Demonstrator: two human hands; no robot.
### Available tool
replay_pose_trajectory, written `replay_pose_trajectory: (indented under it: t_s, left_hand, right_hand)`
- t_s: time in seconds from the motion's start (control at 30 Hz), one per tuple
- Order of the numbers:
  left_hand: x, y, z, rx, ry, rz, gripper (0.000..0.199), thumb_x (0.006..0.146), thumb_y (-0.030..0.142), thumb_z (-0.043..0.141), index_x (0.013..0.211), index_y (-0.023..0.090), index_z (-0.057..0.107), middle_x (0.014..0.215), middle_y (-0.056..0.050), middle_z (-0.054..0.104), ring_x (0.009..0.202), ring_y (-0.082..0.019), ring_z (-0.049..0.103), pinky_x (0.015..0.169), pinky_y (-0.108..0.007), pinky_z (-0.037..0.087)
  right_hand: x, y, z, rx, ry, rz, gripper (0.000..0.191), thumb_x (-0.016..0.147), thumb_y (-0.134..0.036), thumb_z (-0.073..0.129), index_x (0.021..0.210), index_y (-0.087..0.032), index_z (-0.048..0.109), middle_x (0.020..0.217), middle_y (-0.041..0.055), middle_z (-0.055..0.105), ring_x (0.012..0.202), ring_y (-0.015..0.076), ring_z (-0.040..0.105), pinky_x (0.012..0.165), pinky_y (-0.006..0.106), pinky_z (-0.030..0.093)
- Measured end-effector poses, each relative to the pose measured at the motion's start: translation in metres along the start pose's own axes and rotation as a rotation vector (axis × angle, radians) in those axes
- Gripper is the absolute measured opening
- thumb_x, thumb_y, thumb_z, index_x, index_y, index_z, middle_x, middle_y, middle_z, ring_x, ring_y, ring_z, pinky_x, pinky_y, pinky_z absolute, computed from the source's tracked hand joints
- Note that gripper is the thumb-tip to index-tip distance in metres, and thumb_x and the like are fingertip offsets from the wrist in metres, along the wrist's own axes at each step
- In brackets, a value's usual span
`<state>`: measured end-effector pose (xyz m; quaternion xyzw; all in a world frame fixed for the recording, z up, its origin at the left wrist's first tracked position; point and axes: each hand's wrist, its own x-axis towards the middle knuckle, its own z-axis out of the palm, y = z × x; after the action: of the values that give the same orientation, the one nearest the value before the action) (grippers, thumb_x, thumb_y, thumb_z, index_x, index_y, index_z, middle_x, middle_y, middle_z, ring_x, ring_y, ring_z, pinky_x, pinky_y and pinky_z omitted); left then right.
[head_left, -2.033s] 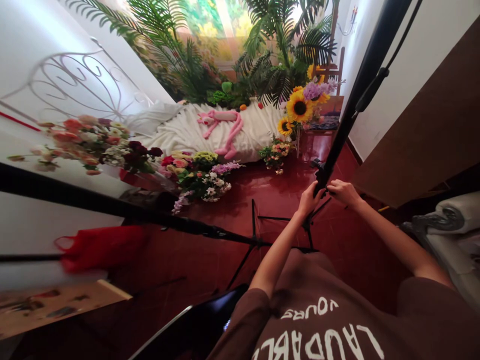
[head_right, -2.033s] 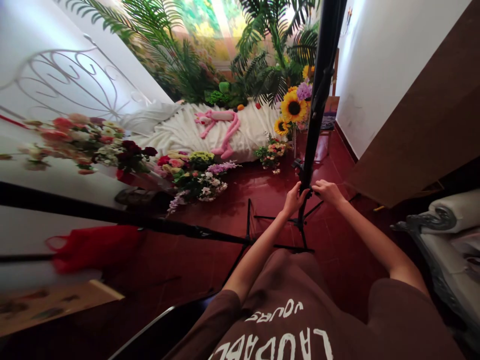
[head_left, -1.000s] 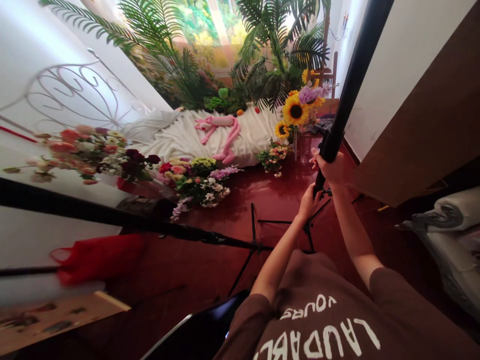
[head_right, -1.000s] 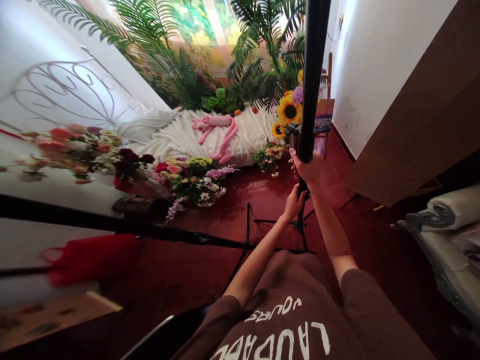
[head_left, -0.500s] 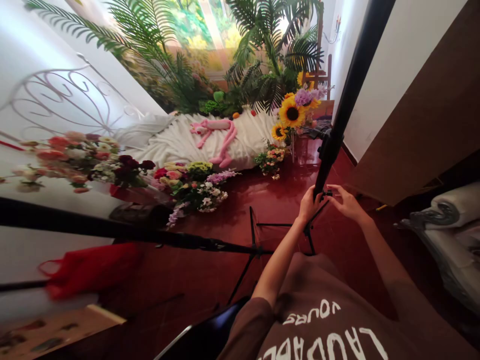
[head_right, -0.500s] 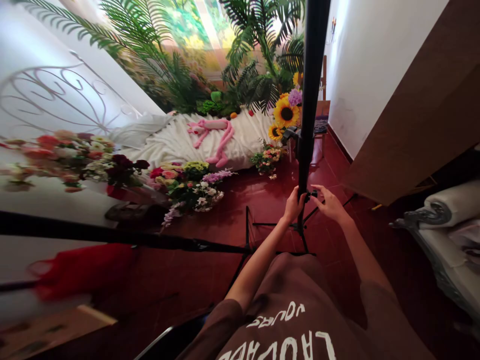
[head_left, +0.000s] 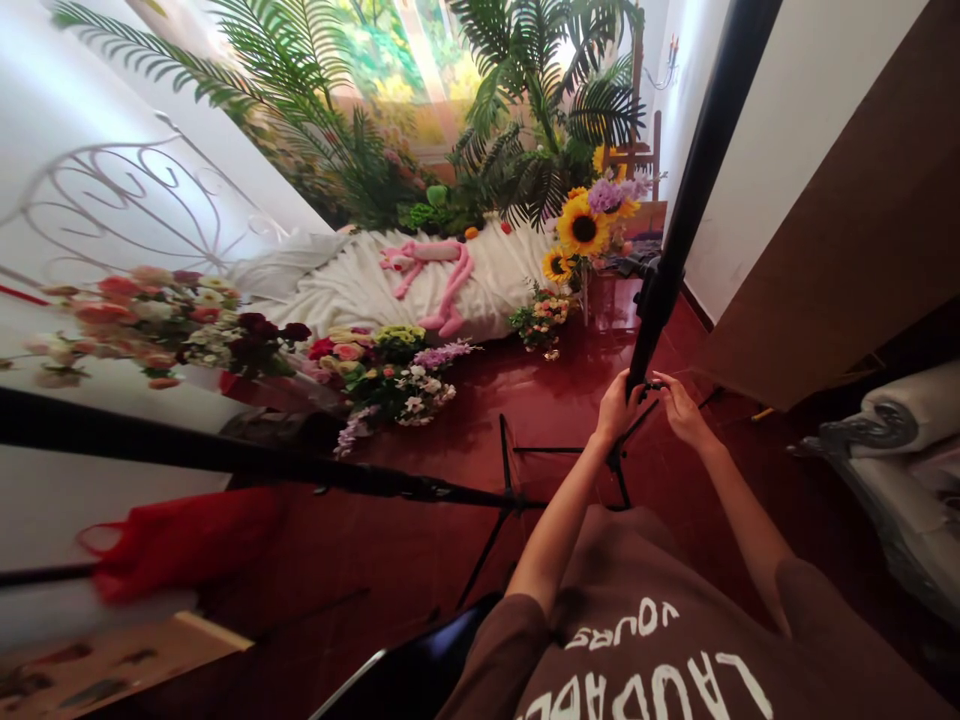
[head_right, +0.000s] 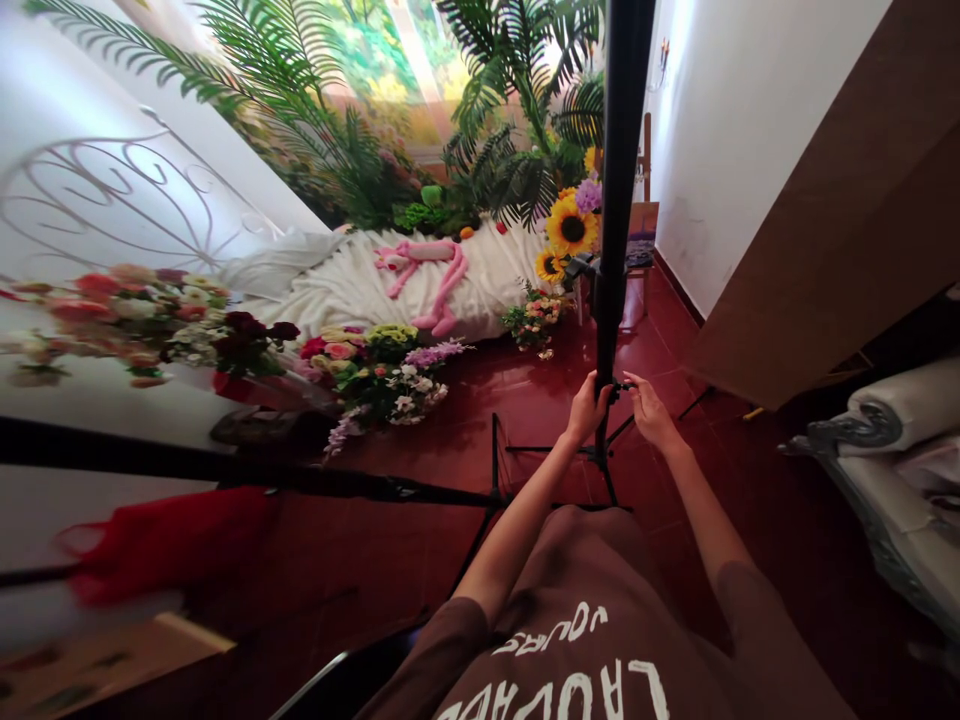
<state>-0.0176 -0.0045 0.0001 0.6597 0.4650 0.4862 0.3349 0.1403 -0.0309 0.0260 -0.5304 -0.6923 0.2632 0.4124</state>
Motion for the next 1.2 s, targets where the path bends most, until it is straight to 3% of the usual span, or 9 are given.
replay_pose_trajectory:
  t_s: [0.17,0.3,0.53,0.67,0.77,0.9,1.0,1.1,1.2]
  left_hand:
    - [-0.001,0.001,-0.001,0.004,0.0,-0.004,0.035,0.094,0.037,0.046,0.124,0.02,0.051,0.105,-0.009,0.067,0.092,-0.016,0.066,0.083,-0.028,0.049]
    - [-0.001,0.001,-0.001,0.003,-0.014,-0.018,0.036,0.093,0.036,0.047,0.125,0.02,0.05,0.104,-0.009,0.068,0.091,-0.016,0.066,0.083,-0.028,0.049]
    - [0.0,0.002,0.001,-0.004,0.001,-0.023,0.034,0.093,0.036,0.047,0.123,0.019,0.05,0.105,-0.009,0.067,0.09,-0.016,0.065,0.082,-0.027,0.048]
    - [-0.001,0.002,0.001,-0.017,-0.004,-0.026,0.033,0.094,0.035,0.046,0.122,0.019,0.049,0.103,-0.009,0.067,0.088,-0.015,0.065,0.08,-0.026,0.048]
    - [-0.002,0.001,0.001,-0.016,-0.01,-0.032,0.033,0.093,0.035,0.048,0.122,0.019,0.05,0.102,-0.008,0.067,0.088,-0.016,0.065,0.081,-0.027,0.048]
    - [0.0,0.0,0.004,-0.053,0.022,-0.033,0.037,0.092,0.038,0.049,0.125,0.019,0.05,0.108,-0.01,0.067,0.096,-0.017,0.065,0.085,-0.03,0.049]
    - [-0.008,-0.005,0.004,-0.109,0.07,-0.032,0.042,0.091,0.042,0.051,0.126,0.02,0.052,0.118,-0.01,0.065,0.105,-0.017,0.064,0.091,-0.031,0.049]
    - [-0.041,-0.027,-0.007,-0.127,0.11,-0.125,0.042,0.092,0.048,0.045,0.117,0.017,0.059,0.117,-0.012,0.066,0.104,-0.017,0.065,0.092,-0.031,0.05]
    - [-0.105,-0.063,-0.037,-0.067,0.129,-0.323,0.051,0.09,0.059,0.04,0.106,0.016,0.062,0.101,-0.012,0.071,0.094,-0.019,0.068,0.088,-0.034,0.052]
  right_hand:
    - [0.008,-0.002,0.009,0.104,0.084,0.074,0.038,0.095,-0.046,0.038,0.121,-0.024,0.054,0.11,0.0077,0.062,0.103,0.0196,0.059,0.099,0.04,0.044]
    - [0.014,0.002,0.014,0.367,0.107,0.245,0.04,0.091,-0.046,0.048,0.124,-0.024,0.047,0.073,-0.0027,0.058,0.064,0.013,0.058,0.068,0.027,0.051]
    - [0.03,0.0,0.014,0.686,0.086,0.55,0.043,0.084,-0.035,0.055,0.123,-0.019,0.047,0.044,-0.0135,0.043,0.03,0.0054,0.034,0.032,0.015,0.023]
    - [0.043,-0.002,0.007,0.927,-0.045,0.841,0.019,0.087,-0.02,0.046,0.102,-0.016,0.056,0.038,-0.0131,0.038,0.026,0.0034,0.028,0.028,0.012,0.021]
    - [0.042,-0.002,0.0,1.205,-0.172,1.034,0.02,0.092,-0.015,0.038,0.081,-0.015,0.055,0.041,-0.0079,0.046,0.029,0.0031,0.038,0.032,0.009,0.032]
    - [0.022,0.0,0.0,1.374,-0.089,1.08,0.031,0.099,-0.025,0.032,0.084,-0.014,0.057,0.061,0.0033,0.066,0.051,0.0081,0.064,0.049,0.014,0.052]
    - [-0.001,0.003,0.01,1.372,0.022,1.114,0.03,0.099,-0.025,0.033,0.088,-0.015,0.06,0.062,0.003,0.068,0.054,0.01,0.066,0.052,0.017,0.055]
    - [-0.024,0.007,0.025,1.397,-0.005,1.181,0.026,0.097,-0.022,0.036,0.092,-0.016,0.061,0.056,-0.0001,0.066,0.048,0.0092,0.063,0.049,0.017,0.053]
    - [-0.046,0.012,0.039,1.397,-0.066,1.248,0.026,0.099,-0.025,0.035,0.095,-0.015,0.059,0.059,0.0005,0.068,0.05,0.0099,0.065,0.05,0.018,0.054]
